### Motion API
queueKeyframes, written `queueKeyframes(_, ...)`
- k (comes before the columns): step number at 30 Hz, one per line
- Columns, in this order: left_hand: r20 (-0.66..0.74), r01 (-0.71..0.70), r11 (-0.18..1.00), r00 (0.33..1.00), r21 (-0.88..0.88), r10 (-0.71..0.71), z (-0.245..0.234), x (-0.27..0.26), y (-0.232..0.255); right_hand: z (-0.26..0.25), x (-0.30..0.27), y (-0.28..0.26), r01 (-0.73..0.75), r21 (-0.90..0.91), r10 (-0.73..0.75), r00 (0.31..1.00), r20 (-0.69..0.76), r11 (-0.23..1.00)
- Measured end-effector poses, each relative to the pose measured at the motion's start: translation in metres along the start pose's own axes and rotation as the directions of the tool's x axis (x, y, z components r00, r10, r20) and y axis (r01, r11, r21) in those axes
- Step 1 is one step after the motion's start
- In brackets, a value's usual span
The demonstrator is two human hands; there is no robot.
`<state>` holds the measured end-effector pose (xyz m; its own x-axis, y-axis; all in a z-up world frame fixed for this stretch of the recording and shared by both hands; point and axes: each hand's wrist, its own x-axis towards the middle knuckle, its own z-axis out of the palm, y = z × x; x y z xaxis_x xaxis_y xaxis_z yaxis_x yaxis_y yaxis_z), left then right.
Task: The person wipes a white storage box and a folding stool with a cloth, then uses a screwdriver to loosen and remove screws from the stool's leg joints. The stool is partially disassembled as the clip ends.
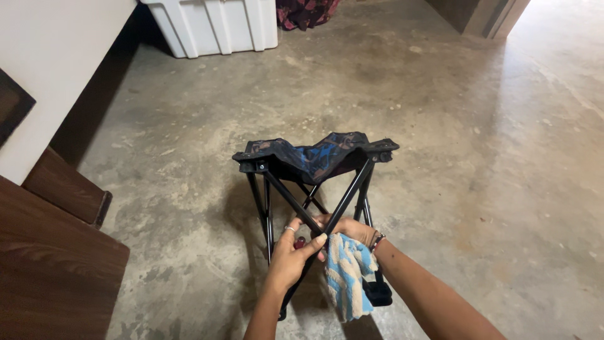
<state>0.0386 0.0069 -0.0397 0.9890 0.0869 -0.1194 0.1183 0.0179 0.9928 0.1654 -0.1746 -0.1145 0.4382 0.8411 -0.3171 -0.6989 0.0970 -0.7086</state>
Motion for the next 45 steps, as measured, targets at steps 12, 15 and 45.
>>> queueKeyframes(12,0.019,0.000,0.999,1.000,-0.054,0.001,0.001,-0.004,0.007,0.001,-0.001,0.000,0.035,-0.010,-0.034,0.997,0.070,0.999)
queueKeyframes(15,-0.019,-0.047,0.999,0.999,-0.022,0.046,0.001,-0.005,0.007,-0.001,0.005,0.002,0.021,-0.022,-0.020,0.997,0.076,1.000)
queueKeyframes(45,-0.042,0.041,0.997,0.998,0.064,-0.038,-0.004,0.014,-0.015,-0.027,0.025,0.008,0.114,-0.171,-0.111,0.994,0.024,0.979)
